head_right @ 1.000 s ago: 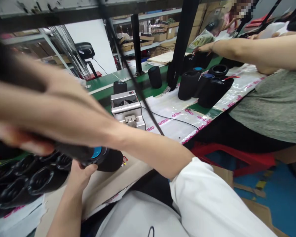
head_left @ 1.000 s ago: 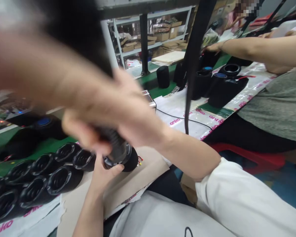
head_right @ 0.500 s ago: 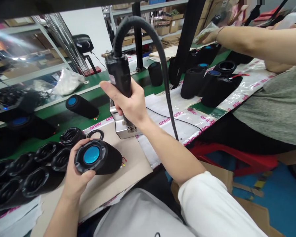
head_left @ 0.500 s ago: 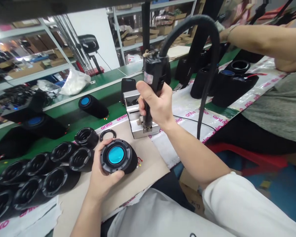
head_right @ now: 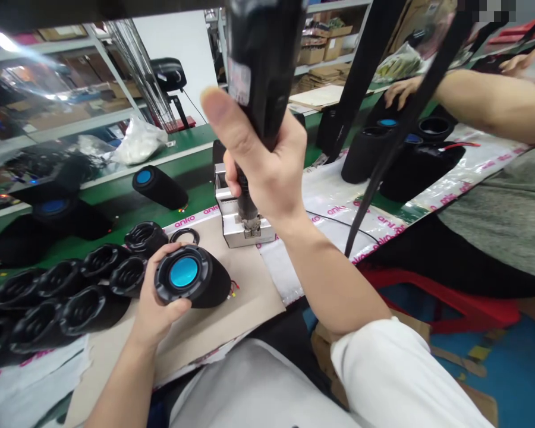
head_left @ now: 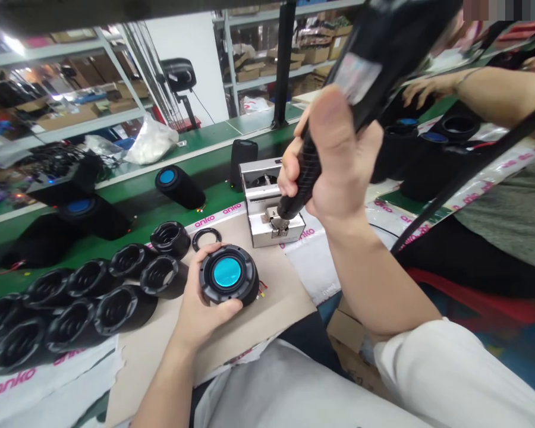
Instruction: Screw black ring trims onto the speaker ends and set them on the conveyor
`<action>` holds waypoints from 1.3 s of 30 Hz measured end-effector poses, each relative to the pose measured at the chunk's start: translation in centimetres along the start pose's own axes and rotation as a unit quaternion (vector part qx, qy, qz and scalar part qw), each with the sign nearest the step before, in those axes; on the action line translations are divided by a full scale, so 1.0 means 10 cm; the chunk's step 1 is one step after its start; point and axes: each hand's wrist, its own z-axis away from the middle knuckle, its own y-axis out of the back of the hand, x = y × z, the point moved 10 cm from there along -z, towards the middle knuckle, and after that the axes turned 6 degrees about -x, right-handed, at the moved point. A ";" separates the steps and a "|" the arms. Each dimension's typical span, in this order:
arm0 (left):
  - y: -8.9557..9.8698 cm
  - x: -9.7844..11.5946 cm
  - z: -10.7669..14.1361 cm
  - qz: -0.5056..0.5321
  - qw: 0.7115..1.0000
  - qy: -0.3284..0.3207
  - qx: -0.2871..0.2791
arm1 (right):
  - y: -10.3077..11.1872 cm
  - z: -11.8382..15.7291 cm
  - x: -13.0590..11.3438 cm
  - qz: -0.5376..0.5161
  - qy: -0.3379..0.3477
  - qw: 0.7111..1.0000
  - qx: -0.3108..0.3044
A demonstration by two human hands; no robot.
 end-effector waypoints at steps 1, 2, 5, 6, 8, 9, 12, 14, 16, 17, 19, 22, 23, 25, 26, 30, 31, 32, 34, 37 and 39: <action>0.00 -0.01 0.00 0.005 1.000 0.001 -0.002 | 0.01 0.00 0.06 0.009 -0.002 1.000 -0.002; -0.01 -0.02 0.01 0.011 1.000 0.003 -0.005 | 0.03 0.01 0.14 0.017 -0.009 1.000 -0.007; -0.01 -0.04 0.01 0.027 1.000 0.002 -0.011 | 0.13 0.08 0.39 0.040 -0.029 0.999 0.002; 0.00 -0.04 0.01 0.029 1.000 0.000 -0.010 | 0.14 0.10 0.44 0.042 -0.028 0.999 0.003; 0.00 -0.03 0.00 0.029 1.000 -0.007 -0.006 | 0.14 0.14 0.50 0.037 -0.029 0.999 -0.004; 0.00 -0.02 -0.01 0.028 1.000 -0.011 -0.006 | 0.13 0.15 0.52 0.033 -0.031 0.999 -0.010; -0.01 0.01 -0.02 0.032 0.999 -0.020 -0.010 | 0.11 0.18 0.55 0.022 -0.049 0.998 -0.025; -0.01 0.01 -0.02 0.032 0.999 -0.021 -0.009 | 0.12 0.22 0.58 0.016 -0.071 0.997 -0.031; 0.00 0.01 -0.02 0.027 0.999 -0.019 -0.007 | 0.12 0.25 0.58 0.010 -0.102 0.994 -0.033; 0.00 0.00 -0.02 0.025 0.999 -0.018 -0.008 | 0.12 0.26 0.56 0.005 -0.108 0.994 -0.029; -0.01 0.00 -0.02 0.025 0.999 -0.018 -0.012 | 0.12 0.23 0.43 -0.009 -0.088 0.996 -0.014; -0.01 0.00 -0.02 0.032 0.999 -0.018 -0.013 | 0.11 0.14 0.19 -0.004 -0.018 1.000 0.020; -0.01 0.00 -0.02 0.033 0.999 -0.018 -0.012 | 0.11 0.13 0.17 0.008 -0.010 1.000 0.024; -0.02 0.00 -0.02 0.035 0.999 -0.019 -0.013 | 0.09 0.12 0.22 0.036 -0.013 0.999 0.021; -0.02 0.00 -0.02 0.036 0.999 -0.020 -0.016 | 0.09 0.13 0.28 0.048 -0.019 0.999 0.016; -0.03 0.01 -0.02 0.035 0.999 -0.025 -0.022 | 0.15 0.16 0.46 0.064 -0.023 0.998 0.017; -0.02 0.00 -0.02 0.034 0.999 -0.026 -0.019 | 0.16 0.17 0.48 0.062 -0.023 0.998 0.017; -0.02 0.00 -0.02 0.034 0.999 -0.027 -0.017 | 0.17 0.18 0.49 0.059 -0.024 0.998 0.016; -0.02 0.00 -0.02 0.037 0.999 -0.027 -0.016 | 0.18 0.20 0.50 0.050 -0.037 0.998 0.009; -0.04 0.01 -0.02 0.036 0.999 -0.024 -0.019 | 0.13 0.23 0.53 0.031 -0.089 0.995 -0.017; -0.05 0.02 -0.02 0.031 0.999 -0.020 -0.018 | 0.04 0.25 0.55 0.016 -0.132 0.990 -0.037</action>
